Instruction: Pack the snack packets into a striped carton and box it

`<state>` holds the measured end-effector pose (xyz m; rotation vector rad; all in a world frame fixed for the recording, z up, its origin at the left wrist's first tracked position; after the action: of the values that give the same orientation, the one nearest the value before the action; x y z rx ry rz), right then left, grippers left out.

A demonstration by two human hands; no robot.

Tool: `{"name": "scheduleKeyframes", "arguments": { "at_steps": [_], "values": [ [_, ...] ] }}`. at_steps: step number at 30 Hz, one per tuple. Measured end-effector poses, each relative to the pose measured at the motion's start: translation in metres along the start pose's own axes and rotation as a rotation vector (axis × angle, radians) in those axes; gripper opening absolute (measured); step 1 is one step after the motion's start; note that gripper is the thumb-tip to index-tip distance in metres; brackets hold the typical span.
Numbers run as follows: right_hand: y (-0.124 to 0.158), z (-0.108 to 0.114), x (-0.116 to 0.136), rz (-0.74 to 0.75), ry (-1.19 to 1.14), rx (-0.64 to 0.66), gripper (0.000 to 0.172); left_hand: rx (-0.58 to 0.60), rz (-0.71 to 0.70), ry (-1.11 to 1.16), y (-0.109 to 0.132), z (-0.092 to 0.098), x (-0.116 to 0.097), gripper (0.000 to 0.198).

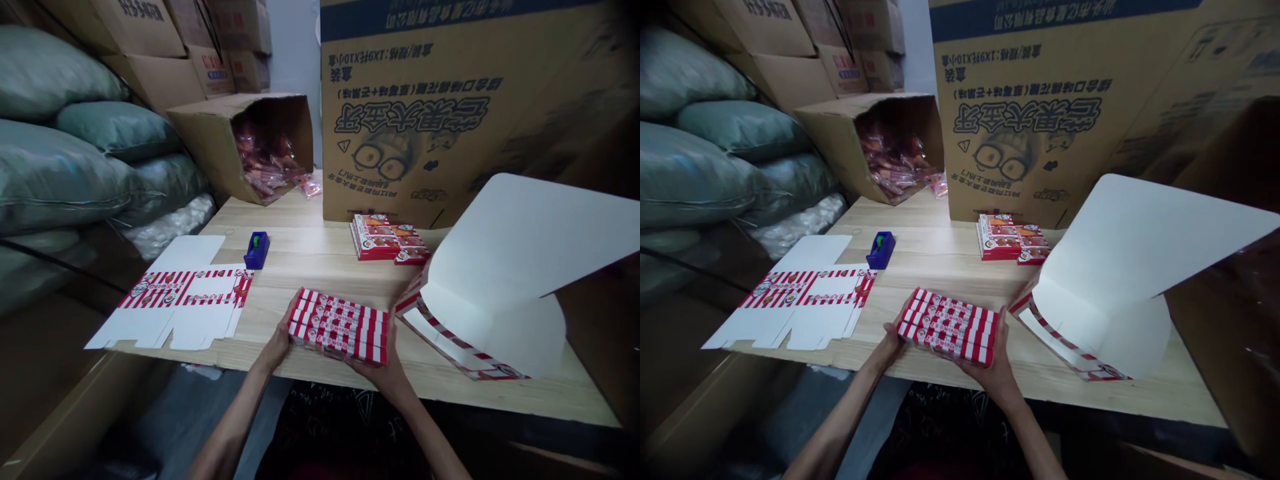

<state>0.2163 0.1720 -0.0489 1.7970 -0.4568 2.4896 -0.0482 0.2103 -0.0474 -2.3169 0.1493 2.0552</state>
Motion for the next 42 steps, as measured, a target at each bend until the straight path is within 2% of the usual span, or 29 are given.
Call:
{"name": "scheduleKeyframes", "arguments": {
  "at_steps": [3,7,10,14,16,18,20,23,25,26,29,32,34,35,37,39,40,42],
  "values": [
    [0.004,-0.001,-0.005,0.026,0.012,-0.051,0.143,0.004,-0.010,-0.015,0.006,0.003,-0.003,0.112],
    [0.001,0.000,-0.007,0.081,0.045,-0.074,0.146,0.083,-0.094,-0.115,-0.002,0.011,-0.030,0.119],
    [-0.001,0.000,-0.007,0.081,0.042,-0.065,0.149,0.084,-0.149,-0.078,-0.014,0.009,-0.047,0.125],
    [-0.001,-0.001,-0.009,0.105,0.033,-0.082,0.147,0.051,0.021,0.077,-0.022,-0.004,-0.046,0.095],
    [0.000,-0.001,-0.011,0.112,0.038,-0.087,0.146,0.077,0.088,0.053,-0.022,-0.006,-0.050,0.093],
    [0.000,-0.001,-0.012,0.107,0.033,-0.081,0.146,0.126,0.042,-0.142,-0.023,-0.004,-0.068,0.098],
    [-0.001,-0.001,-0.012,0.114,0.014,-0.081,0.145,0.210,-0.118,-0.470,-0.025,-0.007,-0.094,0.112],
    [-0.001,-0.001,-0.012,0.143,0.000,-0.085,0.147,0.491,-0.394,-0.956,-0.030,-0.031,-0.124,0.140],
    [-0.002,-0.001,-0.012,0.144,0.009,-0.090,0.147,0.685,-0.480,-1.183,-0.034,-0.053,-0.126,0.149],
    [-0.002,-0.002,-0.011,0.138,0.016,-0.092,0.146,0.736,-0.497,-1.267,-0.037,-0.062,-0.124,0.148],
    [-0.003,-0.004,-0.009,0.124,0.024,-0.094,0.146,0.742,-0.512,-1.415,-0.043,-0.079,-0.111,0.128],
    [0.002,-0.003,-0.003,0.084,-0.001,-0.050,0.147,0.709,-0.539,-1.425,-0.045,-0.081,-0.105,0.114],
    [0.013,0.008,0.007,0.058,-0.012,0.011,0.142,0.691,-0.545,-1.411,-0.044,-0.077,-0.105,0.112],
    [0.020,0.018,0.015,0.057,-0.008,0.035,0.132,0.680,-0.546,-1.403,-0.042,-0.073,-0.105,0.111],
    [0.037,0.047,0.037,0.063,0.008,0.004,0.101,0.632,-0.538,-1.377,-0.036,-0.063,-0.108,0.108],
    [0.050,0.088,0.062,0.045,-0.003,-0.193,0.070,0.548,-0.516,-1.340,-0.032,-0.051,-0.117,0.105],
    [0.054,0.112,0.073,0.027,-0.022,-0.344,0.061,0.494,-0.504,-1.320,-0.031,-0.045,-0.126,0.103],
    [0.052,0.159,0.085,-0.009,-0.078,-0.678,0.056,0.397,-0.522,-1.276,-0.035,-0.042,-0.153,0.102]
  ]
}}
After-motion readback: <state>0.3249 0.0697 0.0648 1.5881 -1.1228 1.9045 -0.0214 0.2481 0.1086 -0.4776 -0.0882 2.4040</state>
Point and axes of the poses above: each hand's wrist, its own y-axis away from the middle knuckle, its own z-axis out of the back of the hand, x = y × z, the point moved 1 cm from there along -y, towards the middle knuckle, and after that the axes turned 9 degrees about -x, right-handed, at the moved point
